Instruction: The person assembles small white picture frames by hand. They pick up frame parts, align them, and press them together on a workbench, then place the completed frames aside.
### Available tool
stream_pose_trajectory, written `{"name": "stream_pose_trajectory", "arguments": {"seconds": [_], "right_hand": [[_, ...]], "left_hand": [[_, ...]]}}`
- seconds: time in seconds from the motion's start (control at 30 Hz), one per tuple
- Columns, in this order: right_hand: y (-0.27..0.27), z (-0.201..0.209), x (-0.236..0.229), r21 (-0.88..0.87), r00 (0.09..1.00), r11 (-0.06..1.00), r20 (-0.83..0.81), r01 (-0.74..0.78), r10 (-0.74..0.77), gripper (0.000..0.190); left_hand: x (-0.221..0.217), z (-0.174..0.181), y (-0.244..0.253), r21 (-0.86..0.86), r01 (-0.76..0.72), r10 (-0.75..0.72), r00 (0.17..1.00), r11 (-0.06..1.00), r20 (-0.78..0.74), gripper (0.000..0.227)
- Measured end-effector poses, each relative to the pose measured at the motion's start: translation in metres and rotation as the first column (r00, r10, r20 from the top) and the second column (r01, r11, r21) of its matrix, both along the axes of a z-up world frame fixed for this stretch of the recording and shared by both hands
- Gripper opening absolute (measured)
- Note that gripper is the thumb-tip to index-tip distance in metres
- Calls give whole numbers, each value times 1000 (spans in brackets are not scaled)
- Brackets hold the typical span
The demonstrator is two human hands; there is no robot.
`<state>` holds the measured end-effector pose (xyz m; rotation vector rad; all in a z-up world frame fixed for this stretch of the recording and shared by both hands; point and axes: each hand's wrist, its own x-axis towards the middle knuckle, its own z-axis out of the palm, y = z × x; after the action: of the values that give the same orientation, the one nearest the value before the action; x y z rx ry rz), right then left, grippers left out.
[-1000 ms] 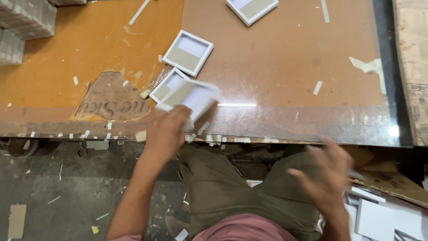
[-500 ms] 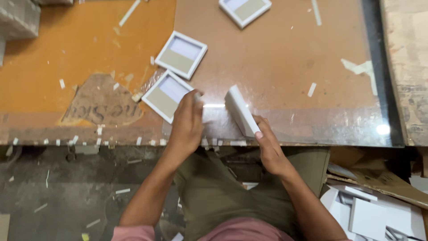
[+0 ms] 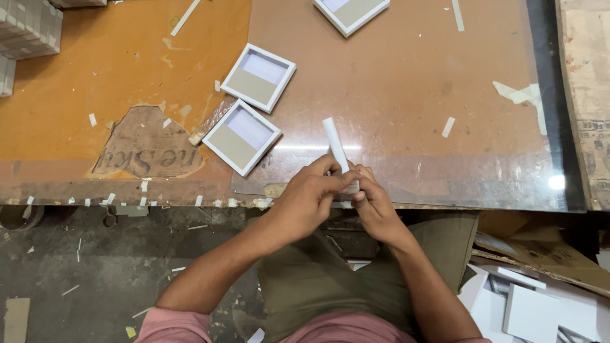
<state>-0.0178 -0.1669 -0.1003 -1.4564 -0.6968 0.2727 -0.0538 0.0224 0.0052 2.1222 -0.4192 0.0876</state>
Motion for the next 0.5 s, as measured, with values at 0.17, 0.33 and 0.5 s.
{"name": "stream_pose_trajectory", "arguments": {"seconds": [0.17, 0.33, 0.5], "right_hand": [[6, -5, 2, -34, 995, 997, 81, 66, -63, 44], [17, 0, -1, -39, 996, 996, 40, 80, -79, 53], [15, -1, -3, -57, 993, 995, 83, 87, -82, 45]], "left_hand": [[1, 5, -6, 85, -175, 178, 983, 981, -35, 44], [44, 1, 11, 323, -403, 390, 914, 856, 110, 35], [88, -16, 50, 195, -546, 522, 837, 815, 162, 31]]}}
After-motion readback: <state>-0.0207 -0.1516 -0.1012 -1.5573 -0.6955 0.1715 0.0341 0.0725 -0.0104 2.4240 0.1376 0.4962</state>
